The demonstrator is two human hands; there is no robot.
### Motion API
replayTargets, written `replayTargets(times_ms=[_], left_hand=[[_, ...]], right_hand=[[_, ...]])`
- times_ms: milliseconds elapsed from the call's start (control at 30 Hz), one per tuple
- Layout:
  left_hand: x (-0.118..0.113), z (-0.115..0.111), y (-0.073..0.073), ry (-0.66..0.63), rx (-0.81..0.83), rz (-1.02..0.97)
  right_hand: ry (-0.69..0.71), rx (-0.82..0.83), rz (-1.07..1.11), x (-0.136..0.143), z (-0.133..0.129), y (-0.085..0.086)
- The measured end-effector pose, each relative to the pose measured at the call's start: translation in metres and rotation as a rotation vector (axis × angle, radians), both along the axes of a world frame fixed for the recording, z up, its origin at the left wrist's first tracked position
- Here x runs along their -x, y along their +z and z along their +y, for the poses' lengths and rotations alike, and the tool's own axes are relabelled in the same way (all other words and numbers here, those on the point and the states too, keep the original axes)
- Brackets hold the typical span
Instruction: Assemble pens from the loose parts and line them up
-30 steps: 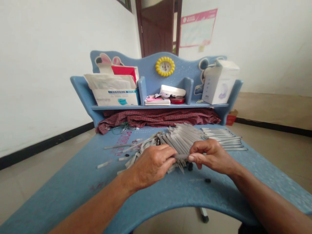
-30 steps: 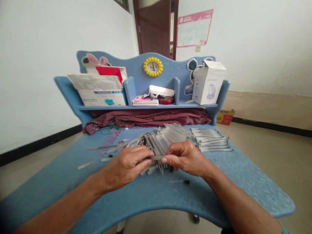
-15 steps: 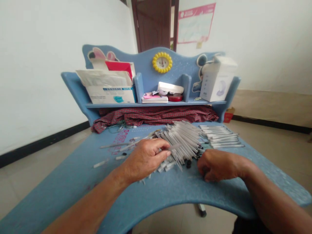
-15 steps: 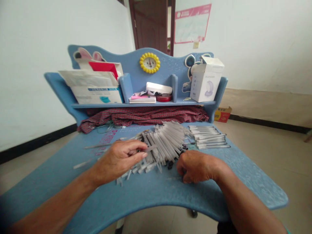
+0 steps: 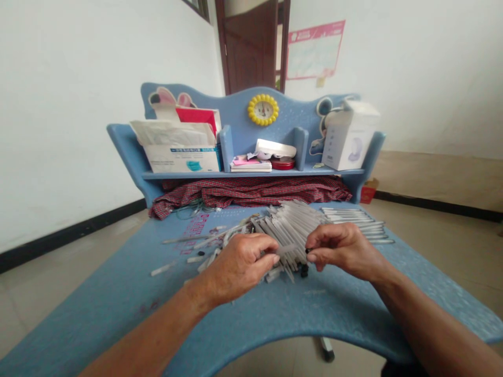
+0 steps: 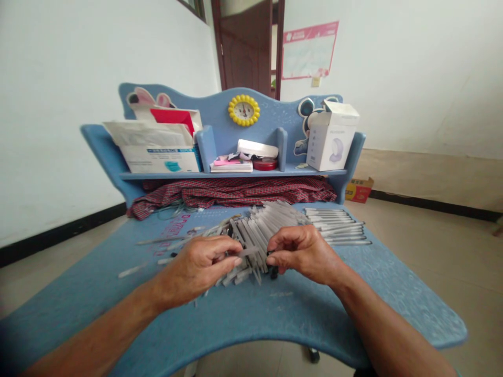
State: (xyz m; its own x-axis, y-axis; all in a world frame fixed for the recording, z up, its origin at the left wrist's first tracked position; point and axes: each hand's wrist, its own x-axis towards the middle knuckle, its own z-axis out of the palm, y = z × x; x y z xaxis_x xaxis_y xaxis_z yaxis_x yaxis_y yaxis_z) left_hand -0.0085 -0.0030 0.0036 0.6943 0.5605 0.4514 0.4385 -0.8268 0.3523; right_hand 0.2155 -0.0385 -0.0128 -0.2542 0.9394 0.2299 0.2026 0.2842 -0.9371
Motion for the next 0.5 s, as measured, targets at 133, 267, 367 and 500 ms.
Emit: replayTargets(times_ms=[133, 267, 367, 500], left_hand=[[-0.0005, 0.0002, -0.003, -0.022, -0.013, 0.026], [-0.0006, 0.0006, -0.0049, -0.031, -0.013, 0.072], [-0.0012, 0.0001, -0.0046, -0.033, -0.005, 0.089], [-0.002, -0.0009, -0.0034, -0.042, 0.0, 0.115]], right_hand=[[-0.066, -0.164, -0.004, 0.0018, -0.0007, 0.0005], [-0.058, -0.3, -0.096, 0.0034, -0.0017, 0.0003], [-0.037, -0.339, -0.137, 0.0049, -0.0018, -0.0006], [-0.028, -0.374, -0.167, 0.0065, -0.0019, -0.001]])
